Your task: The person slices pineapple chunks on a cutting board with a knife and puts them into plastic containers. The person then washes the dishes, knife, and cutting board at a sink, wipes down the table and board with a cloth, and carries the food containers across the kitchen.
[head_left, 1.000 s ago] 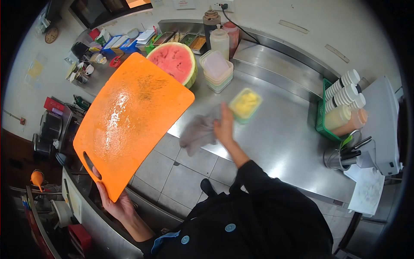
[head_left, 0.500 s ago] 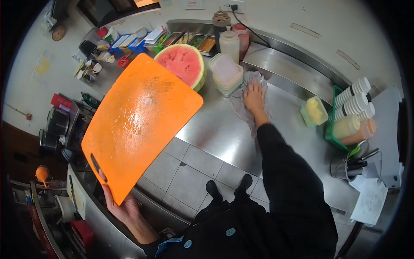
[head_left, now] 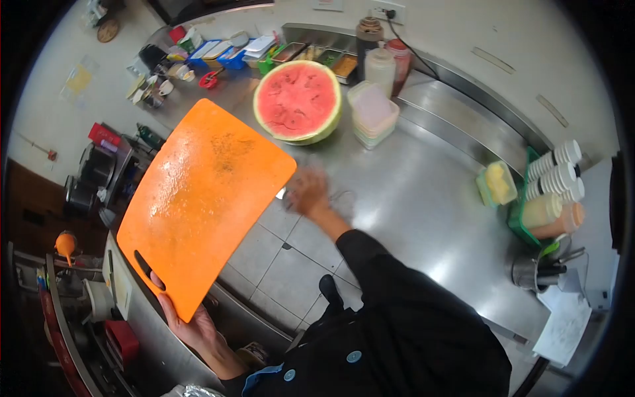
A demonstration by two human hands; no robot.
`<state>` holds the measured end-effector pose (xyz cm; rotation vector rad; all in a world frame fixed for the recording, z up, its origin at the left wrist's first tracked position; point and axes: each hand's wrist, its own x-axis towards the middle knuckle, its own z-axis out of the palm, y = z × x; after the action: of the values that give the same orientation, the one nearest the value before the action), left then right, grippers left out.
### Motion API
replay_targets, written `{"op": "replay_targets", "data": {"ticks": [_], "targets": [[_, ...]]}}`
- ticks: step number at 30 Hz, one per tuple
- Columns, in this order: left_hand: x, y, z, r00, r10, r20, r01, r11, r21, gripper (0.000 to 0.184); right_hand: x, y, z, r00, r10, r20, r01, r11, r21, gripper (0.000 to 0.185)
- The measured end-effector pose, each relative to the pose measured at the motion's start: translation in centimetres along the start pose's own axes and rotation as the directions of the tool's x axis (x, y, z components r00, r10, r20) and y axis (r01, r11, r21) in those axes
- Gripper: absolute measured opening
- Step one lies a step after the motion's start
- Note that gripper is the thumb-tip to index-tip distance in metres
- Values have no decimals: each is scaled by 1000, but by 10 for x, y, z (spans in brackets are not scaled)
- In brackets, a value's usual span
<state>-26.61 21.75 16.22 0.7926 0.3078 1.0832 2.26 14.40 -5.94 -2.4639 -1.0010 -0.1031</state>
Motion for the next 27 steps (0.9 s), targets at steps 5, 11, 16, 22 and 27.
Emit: {"op": "replay_targets", "data": {"ticks": [5,11,16,22,27], "targets": [[16,-25,14,986,-100,134,95,995,44,42,-94,3,-16,981,-180,-66,181,983,15,43],[44,-85,51,846,-273,459,319,947,-25,43,-338,104,-133,947,145,-286,-220,943,-251,43],[29,-129,85,757,-356,548,454,889,-51,43,-580,179,-210,520,624,-584,-854,353,-383,36],[-7,-137,124,753,-420,506,503,864,-32,43,-593,170,-272,-497,610,-617,-378,488,787,43],[-7,-147,131,706,-414,575,567,816,-109,45,-472,153,-309,80,932,-352,-534,339,775,57]]}}
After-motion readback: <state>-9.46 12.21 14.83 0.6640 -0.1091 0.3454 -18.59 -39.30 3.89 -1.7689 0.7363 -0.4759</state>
